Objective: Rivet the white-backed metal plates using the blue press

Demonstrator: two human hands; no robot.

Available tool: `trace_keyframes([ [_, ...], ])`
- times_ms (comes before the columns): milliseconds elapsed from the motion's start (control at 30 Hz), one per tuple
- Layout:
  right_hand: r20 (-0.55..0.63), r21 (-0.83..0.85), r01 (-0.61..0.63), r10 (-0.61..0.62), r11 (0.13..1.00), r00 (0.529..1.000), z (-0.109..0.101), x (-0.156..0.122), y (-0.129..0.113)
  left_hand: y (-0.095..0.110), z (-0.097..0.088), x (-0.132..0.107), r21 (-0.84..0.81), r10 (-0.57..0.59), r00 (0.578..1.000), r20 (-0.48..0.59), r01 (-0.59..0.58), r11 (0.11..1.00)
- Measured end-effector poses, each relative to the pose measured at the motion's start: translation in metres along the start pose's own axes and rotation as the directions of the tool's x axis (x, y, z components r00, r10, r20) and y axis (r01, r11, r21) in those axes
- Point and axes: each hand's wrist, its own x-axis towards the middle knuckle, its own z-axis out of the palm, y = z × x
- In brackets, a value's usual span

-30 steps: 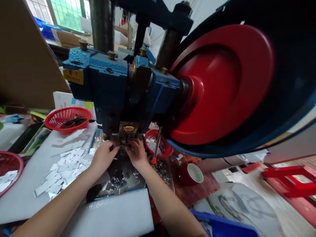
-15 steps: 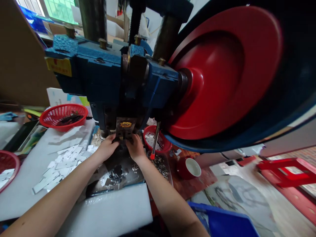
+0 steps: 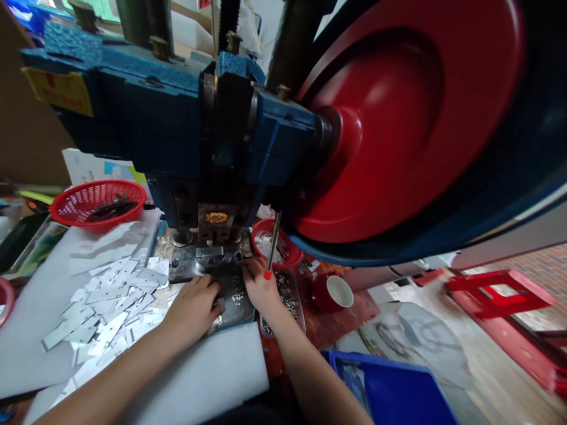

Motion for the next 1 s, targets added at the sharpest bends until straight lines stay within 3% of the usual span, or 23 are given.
trace_keyframes([
  [200, 0.105, -0.304, 0.125, -0.098, 0.944, 0.99, 0.0, -0.006, -0.002, 0.001, -0.005, -0.001, -0.151, 0.009, 1.0, 0.03, -0.004, 0.989],
  [400, 0.14, -0.347, 0.205, -0.165, 0.915, 0.976, 0.002, -0.006, -0.002, -0.004, -0.012, -0.012, -0.319, 0.032, 0.996, -0.089, -0.059, 0.946],
  [600, 0.023, -0.247, 0.189, -0.189, 0.95, 0.982, 0.009, 0.013, -0.02, -0.029, -0.025, -0.022, -0.452, -0.196, 0.954, -0.225, 0.076, 0.889],
  [767, 0.043, -0.285, 0.167, -0.161, 0.944, 0.986, 0.02, 0.044, -0.049, -0.042, -0.035, -0.016, -0.582, -0.389, 0.905, -0.17, 0.226, 0.781],
  [1000, 0.135, -0.347, 0.269, -0.236, 0.898, 0.962, 0.026, 0.05, -0.055, -0.047, -0.047, -0.005, -0.651, -0.418, 0.877, -0.237, 0.176, 0.738],
])
